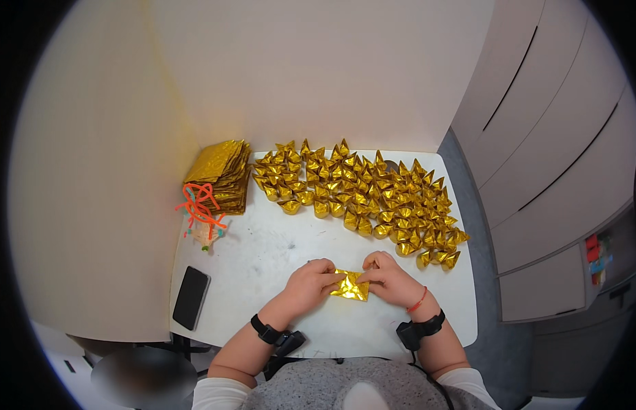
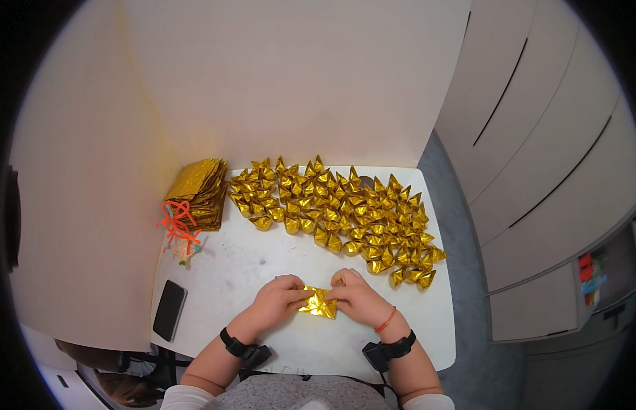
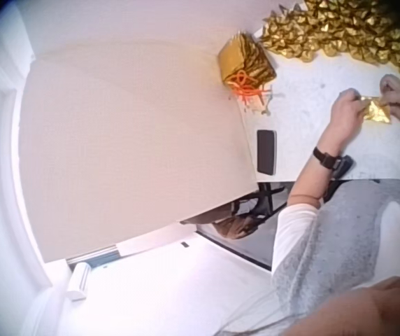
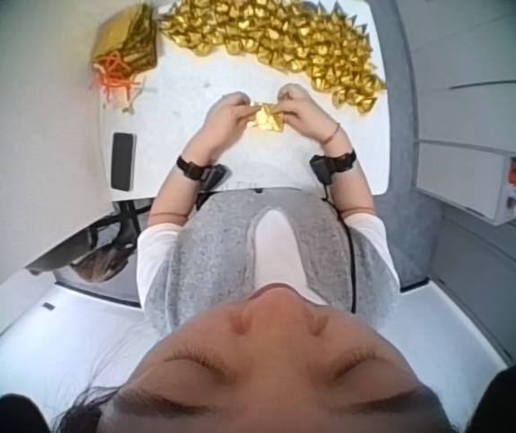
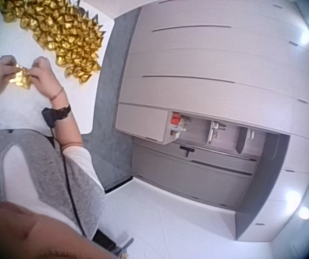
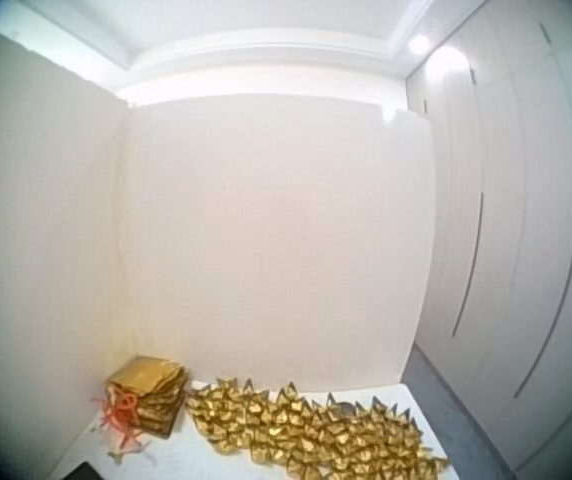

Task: Fold square pieces of gold-colored foil paper into decorative ingot shapes.

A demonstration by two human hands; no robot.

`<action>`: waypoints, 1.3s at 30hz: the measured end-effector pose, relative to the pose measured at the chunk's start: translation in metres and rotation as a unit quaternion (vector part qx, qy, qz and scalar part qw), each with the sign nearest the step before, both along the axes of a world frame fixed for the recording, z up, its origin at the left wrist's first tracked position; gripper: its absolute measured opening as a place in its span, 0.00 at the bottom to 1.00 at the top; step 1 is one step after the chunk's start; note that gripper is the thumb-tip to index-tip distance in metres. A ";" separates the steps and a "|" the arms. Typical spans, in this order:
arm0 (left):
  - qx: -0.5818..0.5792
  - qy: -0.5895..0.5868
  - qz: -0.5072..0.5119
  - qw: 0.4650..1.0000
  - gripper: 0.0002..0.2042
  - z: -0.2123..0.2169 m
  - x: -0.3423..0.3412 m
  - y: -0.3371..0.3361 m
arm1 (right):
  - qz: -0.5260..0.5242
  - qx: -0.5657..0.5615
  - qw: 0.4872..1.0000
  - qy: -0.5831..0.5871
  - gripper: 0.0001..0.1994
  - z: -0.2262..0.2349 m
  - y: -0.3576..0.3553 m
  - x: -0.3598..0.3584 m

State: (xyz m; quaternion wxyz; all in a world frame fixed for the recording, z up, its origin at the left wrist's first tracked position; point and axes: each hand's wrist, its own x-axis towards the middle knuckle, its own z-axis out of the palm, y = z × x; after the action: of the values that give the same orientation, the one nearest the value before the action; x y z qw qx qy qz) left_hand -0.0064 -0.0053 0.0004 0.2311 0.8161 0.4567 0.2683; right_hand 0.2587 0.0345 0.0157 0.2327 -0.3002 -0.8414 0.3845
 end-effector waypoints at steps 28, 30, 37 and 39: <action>-0.018 0.024 -0.010 0.999 0.25 0.012 -0.003 -0.008 | -0.172 0.043 0.984 -0.030 0.12 -0.020 -0.004 -0.041; -0.021 0.035 -0.016 0.999 0.24 0.016 -0.002 -0.008 | -0.173 0.041 0.984 -0.030 0.12 -0.020 -0.004 -0.040; 0.021 0.055 -0.012 0.998 0.21 0.010 0.005 -0.008 | -0.185 0.096 0.976 -0.065 0.13 -0.020 -0.006 -0.040; 0.018 0.062 -0.003 0.998 0.20 0.007 0.008 -0.007 | -0.195 0.112 0.971 -0.082 0.14 -0.020 -0.008 -0.040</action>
State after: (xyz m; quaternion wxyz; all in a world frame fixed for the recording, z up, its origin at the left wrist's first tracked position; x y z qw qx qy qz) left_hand 0.0013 -0.0126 0.0071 0.1887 0.8368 0.4625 0.2243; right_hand 0.2187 0.0267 -0.0039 0.2653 -0.4615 -0.8203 0.2091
